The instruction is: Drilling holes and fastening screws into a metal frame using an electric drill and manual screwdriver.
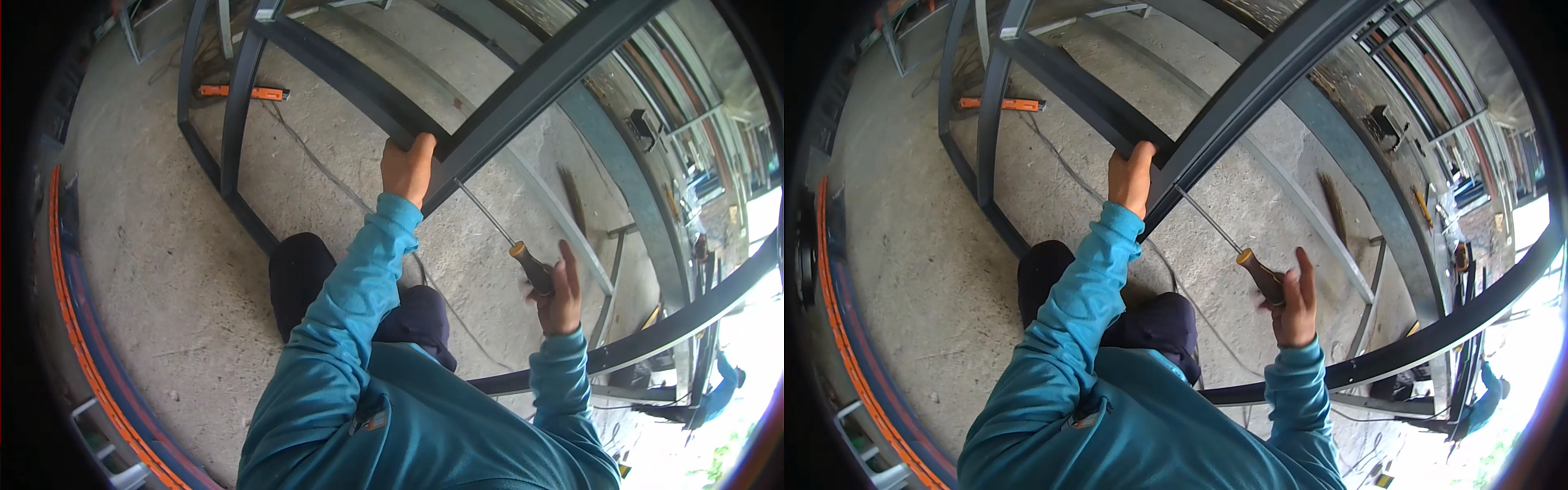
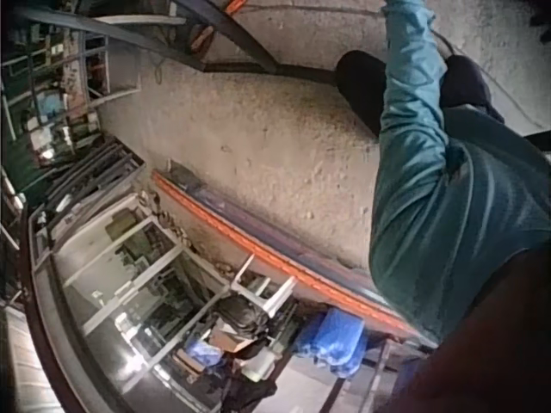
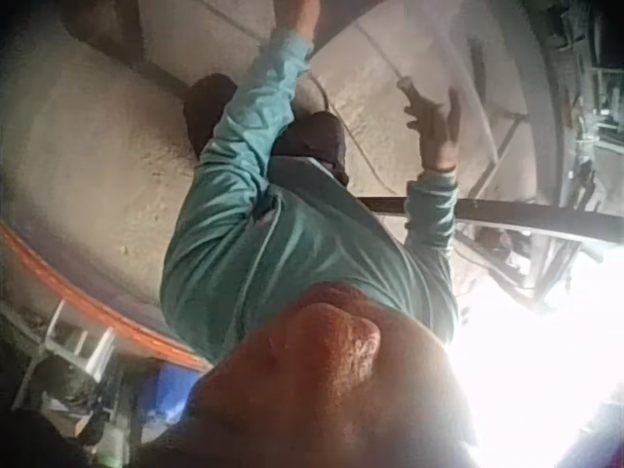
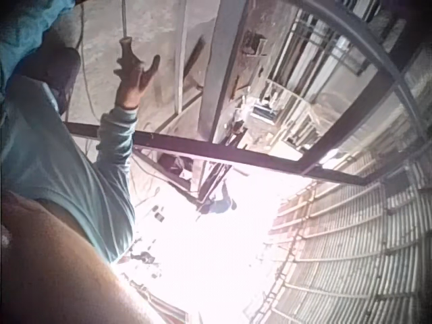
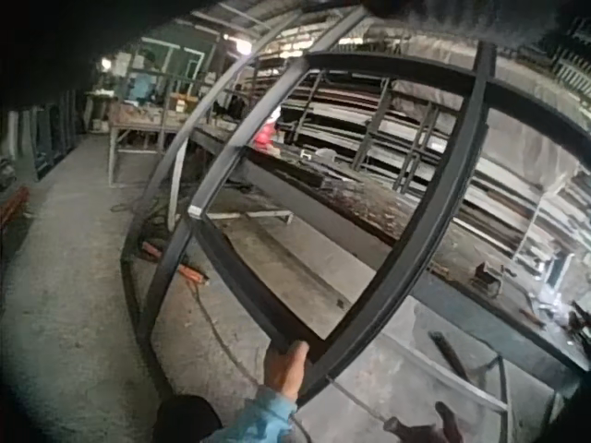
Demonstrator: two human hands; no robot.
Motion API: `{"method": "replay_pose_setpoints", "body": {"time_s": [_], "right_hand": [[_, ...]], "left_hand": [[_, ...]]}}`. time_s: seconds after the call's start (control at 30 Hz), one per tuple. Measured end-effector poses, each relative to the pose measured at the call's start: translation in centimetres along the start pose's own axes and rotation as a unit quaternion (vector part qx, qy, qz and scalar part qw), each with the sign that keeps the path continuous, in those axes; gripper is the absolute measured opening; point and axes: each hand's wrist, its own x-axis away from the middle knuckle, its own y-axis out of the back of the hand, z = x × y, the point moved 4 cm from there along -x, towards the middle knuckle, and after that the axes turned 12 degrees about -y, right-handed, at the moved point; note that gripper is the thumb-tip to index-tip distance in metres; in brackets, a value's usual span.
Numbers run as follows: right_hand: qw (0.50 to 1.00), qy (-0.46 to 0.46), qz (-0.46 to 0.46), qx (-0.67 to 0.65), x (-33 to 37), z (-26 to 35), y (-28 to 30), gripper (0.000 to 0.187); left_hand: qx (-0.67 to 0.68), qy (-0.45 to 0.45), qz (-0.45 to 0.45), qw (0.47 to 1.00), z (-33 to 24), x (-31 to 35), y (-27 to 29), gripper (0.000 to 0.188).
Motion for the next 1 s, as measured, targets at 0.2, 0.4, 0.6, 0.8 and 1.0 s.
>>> {"method": "replay_pose_setpoints", "body": {"time_s": [0.2, 0.4, 0.6, 0.8, 1.0], "right_hand": [[0.896, 0.232, -0.092, 0.366, -0.3, 0.1, 0.8, 0.042], [0.979, 0.026, 0.006, 0.204, -0.7, 1.3, 0.2, 0.034], [0.803, 0.398, -0.008, 0.445, 0.1, 2.1, -0.6, 0.043], [0.987, 0.101, -0.004, 0.122, -0.2, 0.5, -0.8, 0.052], [0.973, 0.002, -0.022, 0.228, 0.0, 0.5, 0.2, 0.045]], "left_hand": [[0.007, -0.012, -0.016, 1.0, -0.6, 0.0, 0.0, 0.052], [-0.06, -0.011, -0.017, 0.998, -0.9, 0.3, 0.2, 0.056], [-0.09, -0.042, -0.012, 0.995, -1.0, 0.1, 0.3, 0.057], [-0.098, -0.039, -0.004, 0.994, -1.7, 0.6, 0.4, 0.063], [-0.121, -0.043, 0.001, 0.992, -1.9, 0.5, 0.6, 0.067]]}}
